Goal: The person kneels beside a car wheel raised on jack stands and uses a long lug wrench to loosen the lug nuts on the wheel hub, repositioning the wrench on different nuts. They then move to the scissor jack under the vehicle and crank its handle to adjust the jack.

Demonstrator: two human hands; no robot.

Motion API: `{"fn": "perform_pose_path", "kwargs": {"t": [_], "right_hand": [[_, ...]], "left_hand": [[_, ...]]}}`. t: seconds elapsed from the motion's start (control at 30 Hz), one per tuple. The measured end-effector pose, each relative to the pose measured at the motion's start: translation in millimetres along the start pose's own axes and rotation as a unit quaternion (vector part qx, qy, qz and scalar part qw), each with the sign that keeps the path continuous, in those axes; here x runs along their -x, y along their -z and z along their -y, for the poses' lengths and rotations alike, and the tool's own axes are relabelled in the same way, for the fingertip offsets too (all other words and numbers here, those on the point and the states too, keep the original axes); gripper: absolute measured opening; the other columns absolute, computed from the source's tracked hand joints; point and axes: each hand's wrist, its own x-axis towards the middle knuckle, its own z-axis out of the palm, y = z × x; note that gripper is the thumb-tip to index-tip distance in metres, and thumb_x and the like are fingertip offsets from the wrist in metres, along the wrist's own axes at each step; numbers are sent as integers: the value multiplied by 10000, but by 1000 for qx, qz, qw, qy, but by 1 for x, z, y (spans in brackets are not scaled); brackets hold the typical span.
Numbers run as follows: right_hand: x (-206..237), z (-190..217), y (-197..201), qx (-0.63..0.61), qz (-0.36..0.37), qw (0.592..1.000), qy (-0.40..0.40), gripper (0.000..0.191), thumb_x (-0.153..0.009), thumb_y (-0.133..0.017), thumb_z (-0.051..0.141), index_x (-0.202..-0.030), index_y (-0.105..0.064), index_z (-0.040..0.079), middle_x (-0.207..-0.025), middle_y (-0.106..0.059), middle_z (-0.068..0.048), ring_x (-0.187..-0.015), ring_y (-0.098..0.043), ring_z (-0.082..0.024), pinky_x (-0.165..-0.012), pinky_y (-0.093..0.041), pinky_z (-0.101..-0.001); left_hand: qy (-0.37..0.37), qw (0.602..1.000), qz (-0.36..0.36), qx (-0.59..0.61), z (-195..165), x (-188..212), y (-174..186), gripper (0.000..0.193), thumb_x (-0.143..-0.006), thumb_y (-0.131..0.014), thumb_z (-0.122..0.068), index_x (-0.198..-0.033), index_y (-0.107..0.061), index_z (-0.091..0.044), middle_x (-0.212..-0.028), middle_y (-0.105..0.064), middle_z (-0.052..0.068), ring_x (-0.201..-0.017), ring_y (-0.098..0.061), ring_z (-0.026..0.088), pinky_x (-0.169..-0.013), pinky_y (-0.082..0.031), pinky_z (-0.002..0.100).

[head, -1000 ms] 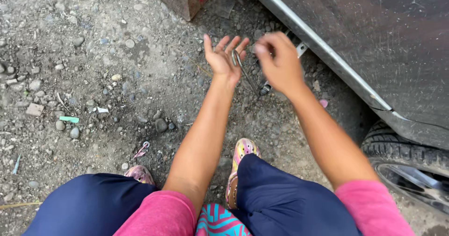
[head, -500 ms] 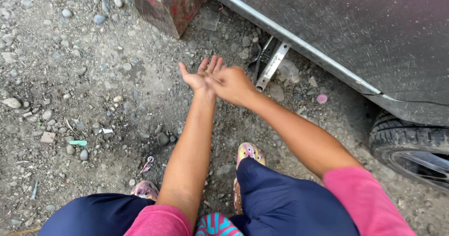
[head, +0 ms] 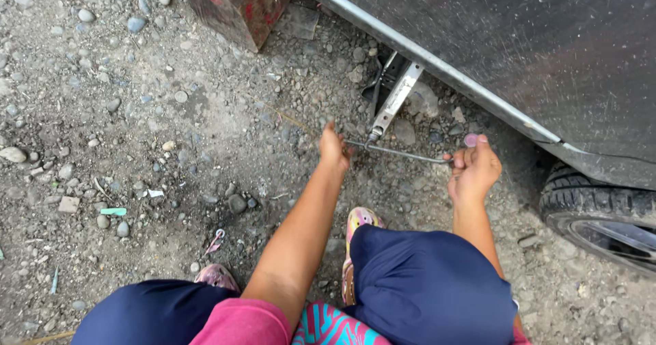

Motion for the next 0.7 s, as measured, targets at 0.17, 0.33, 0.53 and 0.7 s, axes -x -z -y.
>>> {"fn": "perform_pose_path", "kwargs": {"t": [0.17, 0.33, 0.53, 0.7], "right_hand": [[22, 12, -10, 558, 18, 742, 372, 275, -920, -657, 122, -1154, -752, 12, -886, -700, -185, -753, -706, -330, -686, -569, -430], [44, -4, 5, 572, 14, 802, 174, 307, -1008, -601, 160, -1293, -703, 111, -1118, -711, -182, -981, -686, -340, -874, -529, -443], [33, -29, -31, 644, -26, 709, 286, 579, -945, -522, 173, -1511, -530, 55, -1477, -526, -281, -1280, -519, -455, -1050, -385, -565], [42, -11, -53, 668, -8, 739, 92, 511, -1003, -486, 307, -1482, -515, 132, -1421, -522, -236, -1282, -487, -439, -1083, -333, -592]], "left_hand": [[103, 987, 25, 119, -5, 5, 7, 1006, -835, -564, -669, -1585, -185, -118, -1169, -574, 125, -1024, -625, 356, -917, -465, 547], [137, 972, 21, 192, -13, 9, 4, 1008, -858, -598, -670, -1550, -207, -50, -1182, -583, 182, -961, -665, 361, -927, -499, 540], [66, 981, 112, 144, -3, 16, -4, 898, -801, -574, -716, -1359, -435, -25, -930, -675, 148, -785, -692, 303, -767, -498, 441], [28, 966, 142, 214, -4, 34, -16, 798, -845, -620, -795, -982, -555, -11, -664, -464, 51, -616, -498, 229, -701, -502, 406]]}}
